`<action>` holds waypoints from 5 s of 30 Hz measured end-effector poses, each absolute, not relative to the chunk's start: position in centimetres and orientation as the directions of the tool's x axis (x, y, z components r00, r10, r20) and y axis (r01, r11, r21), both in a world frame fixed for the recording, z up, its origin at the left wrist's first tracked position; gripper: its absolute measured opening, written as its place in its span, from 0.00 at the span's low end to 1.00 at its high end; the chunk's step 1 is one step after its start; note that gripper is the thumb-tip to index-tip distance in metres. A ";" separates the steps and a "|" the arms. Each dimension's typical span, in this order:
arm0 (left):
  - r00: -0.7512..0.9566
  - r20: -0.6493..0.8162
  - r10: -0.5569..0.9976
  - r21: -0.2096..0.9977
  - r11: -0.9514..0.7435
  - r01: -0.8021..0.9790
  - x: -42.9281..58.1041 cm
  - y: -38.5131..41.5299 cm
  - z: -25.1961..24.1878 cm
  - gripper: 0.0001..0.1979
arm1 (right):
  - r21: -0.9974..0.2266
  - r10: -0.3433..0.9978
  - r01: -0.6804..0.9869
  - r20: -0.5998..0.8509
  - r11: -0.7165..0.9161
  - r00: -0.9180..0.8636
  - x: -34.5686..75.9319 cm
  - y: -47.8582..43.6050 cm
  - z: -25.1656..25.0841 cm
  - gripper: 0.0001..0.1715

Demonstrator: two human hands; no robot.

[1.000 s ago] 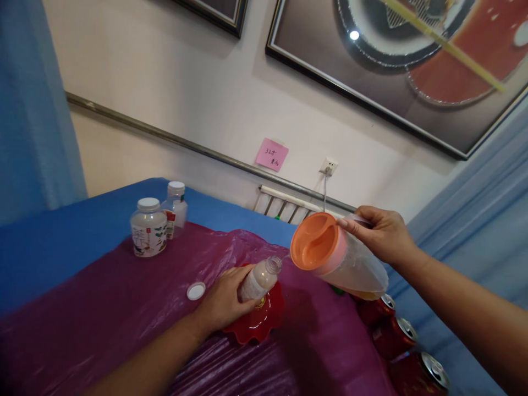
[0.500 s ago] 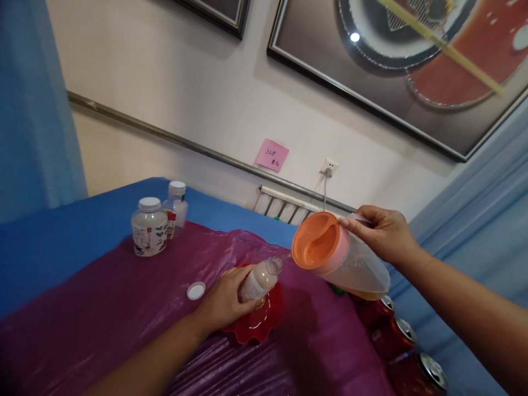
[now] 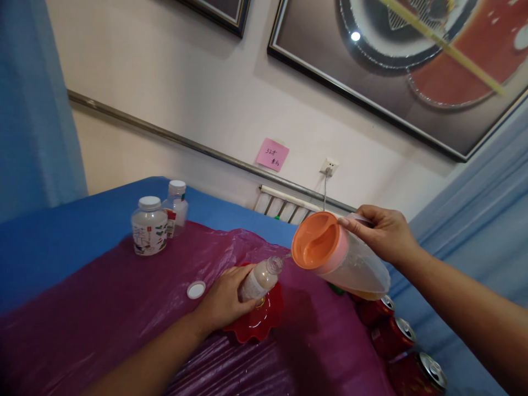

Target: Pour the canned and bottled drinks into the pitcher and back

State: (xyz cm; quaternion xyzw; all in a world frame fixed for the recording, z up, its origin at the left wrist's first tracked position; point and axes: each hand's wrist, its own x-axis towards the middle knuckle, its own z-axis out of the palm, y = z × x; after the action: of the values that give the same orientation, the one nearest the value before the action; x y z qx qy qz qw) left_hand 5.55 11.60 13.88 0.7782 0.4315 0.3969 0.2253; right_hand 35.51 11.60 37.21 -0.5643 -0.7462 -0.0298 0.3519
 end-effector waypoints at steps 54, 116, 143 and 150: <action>0.322 0.394 0.861 0.708 -0.508 0.491 5.5 11.6 13.9 0.30 | -0.382 0.838 0.871 0.542 0.308 -0.059 35.0 10.5 38.2 0.35; 0.333 0.418 0.845 0.689 -0.534 0.491 5.6 11.7 13.3 0.31 | -0.323 0.814 0.878 0.569 0.352 -0.117 35.2 10.6 37.8 0.37; 0.326 0.444 0.835 0.674 -0.551 0.493 5.7 11.7 13.1 0.30 | -0.290 0.807 0.894 0.578 0.342 -0.122 35.2 10.0 37.8 0.38; 0.315 0.429 0.846 0.695 -0.532 0.484 5.8 11.6 13.4 0.33 | -0.450 0.816 0.829 0.578 0.333 -0.013 35.3 10.3 35.3 0.34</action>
State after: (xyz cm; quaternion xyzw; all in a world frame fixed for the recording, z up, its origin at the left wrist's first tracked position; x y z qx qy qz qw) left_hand 5.78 11.61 13.39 0.7785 0.4271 0.4001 0.2267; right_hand 35.31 10.34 35.25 -0.5776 -0.7118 -0.0084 0.3996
